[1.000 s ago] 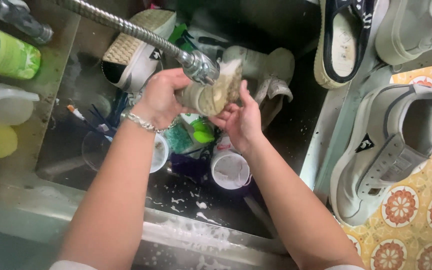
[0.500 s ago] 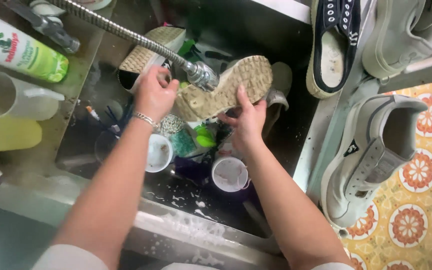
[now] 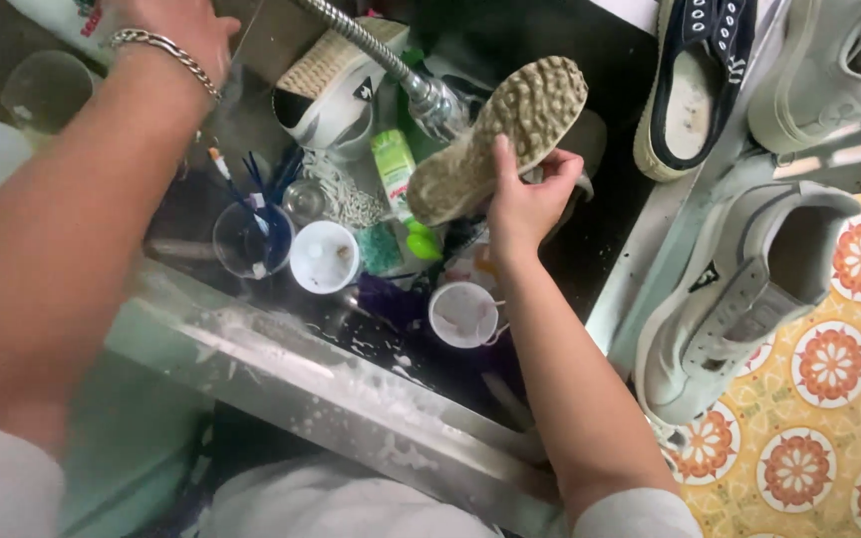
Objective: The person scrubs a white sneaker with a brush and cleaning solution, focusing on the upper, sole, and interior. They rinse the shoe under a running tap and then scrub the sole with a yellow sponge before rinsing again.
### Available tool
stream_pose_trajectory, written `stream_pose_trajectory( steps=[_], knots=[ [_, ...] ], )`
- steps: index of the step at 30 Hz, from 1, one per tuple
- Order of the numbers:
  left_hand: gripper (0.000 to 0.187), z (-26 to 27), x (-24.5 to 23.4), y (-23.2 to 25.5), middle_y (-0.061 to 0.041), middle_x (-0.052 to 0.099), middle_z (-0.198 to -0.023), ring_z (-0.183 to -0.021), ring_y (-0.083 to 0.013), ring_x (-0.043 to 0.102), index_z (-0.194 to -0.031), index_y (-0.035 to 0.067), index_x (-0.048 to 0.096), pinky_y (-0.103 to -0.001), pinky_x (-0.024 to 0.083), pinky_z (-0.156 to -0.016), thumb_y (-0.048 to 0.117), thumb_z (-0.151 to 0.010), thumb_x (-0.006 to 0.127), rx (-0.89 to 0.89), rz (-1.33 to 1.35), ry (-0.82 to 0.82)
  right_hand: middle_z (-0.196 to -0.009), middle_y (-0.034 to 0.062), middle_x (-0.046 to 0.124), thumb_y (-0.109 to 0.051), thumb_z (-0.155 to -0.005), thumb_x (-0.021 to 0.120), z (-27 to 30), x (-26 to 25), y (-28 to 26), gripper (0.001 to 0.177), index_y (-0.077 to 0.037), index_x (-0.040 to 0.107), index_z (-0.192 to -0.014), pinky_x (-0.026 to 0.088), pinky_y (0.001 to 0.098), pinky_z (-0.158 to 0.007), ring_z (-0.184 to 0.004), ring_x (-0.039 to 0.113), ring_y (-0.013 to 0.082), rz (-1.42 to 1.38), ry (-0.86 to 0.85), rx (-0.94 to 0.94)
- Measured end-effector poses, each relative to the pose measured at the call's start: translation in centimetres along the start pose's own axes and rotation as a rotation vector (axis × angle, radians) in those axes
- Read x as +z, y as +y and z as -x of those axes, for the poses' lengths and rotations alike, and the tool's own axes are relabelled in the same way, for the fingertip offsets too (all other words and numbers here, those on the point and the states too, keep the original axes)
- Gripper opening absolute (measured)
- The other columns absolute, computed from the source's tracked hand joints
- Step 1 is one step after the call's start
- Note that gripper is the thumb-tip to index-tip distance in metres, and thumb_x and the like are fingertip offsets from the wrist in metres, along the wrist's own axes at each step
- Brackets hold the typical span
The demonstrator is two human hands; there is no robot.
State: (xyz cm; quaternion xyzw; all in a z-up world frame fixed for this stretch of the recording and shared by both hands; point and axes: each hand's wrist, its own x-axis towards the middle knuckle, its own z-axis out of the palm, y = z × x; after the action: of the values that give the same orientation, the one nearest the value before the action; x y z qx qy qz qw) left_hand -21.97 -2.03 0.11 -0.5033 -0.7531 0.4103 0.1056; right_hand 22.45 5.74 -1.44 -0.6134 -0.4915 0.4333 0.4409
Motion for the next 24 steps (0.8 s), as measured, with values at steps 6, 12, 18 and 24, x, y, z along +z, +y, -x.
stream_pose_trajectory(
  steps=[6,12,18,24],
  knots=[
    [0.128,11.0,-9.9,2.9,-0.032,0.059,-0.179,-0.160,-0.0491,0.060,-0.191,0.014,0.049,-0.063,0.049,-0.122,0.109,-0.106,0.039,0.079,0.304,0.065,-0.141,0.0180,0.079,-0.041,-0.094,0.093,1.1,1.2,-1.1,0.064,-0.014,0.053,-0.136,0.078,0.0476,-0.053,-0.109,0.090,0.0358,-0.194,-0.127,0.522],
    [0.154,26.2,-14.7,7.5,-0.015,0.060,-0.178,-0.150,-0.0427,0.070,-0.186,0.019,0.032,-0.063,0.066,-0.116,0.065,-0.067,0.119,0.126,1.390,-0.131,-0.143,0.0195,0.083,-0.045,-0.102,0.086,6.8,0.8,-1.5,0.078,-0.001,0.059,-0.160,0.079,0.0342,-0.063,-0.089,0.089,0.0268,-0.421,-0.550,0.757],
    [0.099,33.2,-11.0,6.8,-0.028,0.086,-0.148,-0.121,-0.0407,0.091,-0.162,-0.006,0.069,-0.045,0.081,-0.081,0.037,-0.088,0.119,-0.126,1.570,0.628,-0.157,0.0213,0.076,-0.067,-0.115,0.045,4.4,-1.7,-2.5,0.078,-0.008,0.069,-0.160,0.071,0.0584,-0.081,-0.102,0.088,0.0370,0.206,-0.955,0.582],
    [0.104,38.8,-8.3,6.7,-0.029,0.075,-0.154,-0.136,-0.0426,0.077,-0.163,-0.009,0.065,-0.052,0.071,-0.109,0.035,-0.082,0.114,-0.373,1.694,0.656,-0.149,0.0212,0.084,-0.019,-0.112,0.055,0.1,-2.2,8.8,0.048,-0.008,0.084,-0.149,0.069,0.0570,-0.104,-0.133,0.082,0.0466,1.538,-1.045,0.132]
  ],
)
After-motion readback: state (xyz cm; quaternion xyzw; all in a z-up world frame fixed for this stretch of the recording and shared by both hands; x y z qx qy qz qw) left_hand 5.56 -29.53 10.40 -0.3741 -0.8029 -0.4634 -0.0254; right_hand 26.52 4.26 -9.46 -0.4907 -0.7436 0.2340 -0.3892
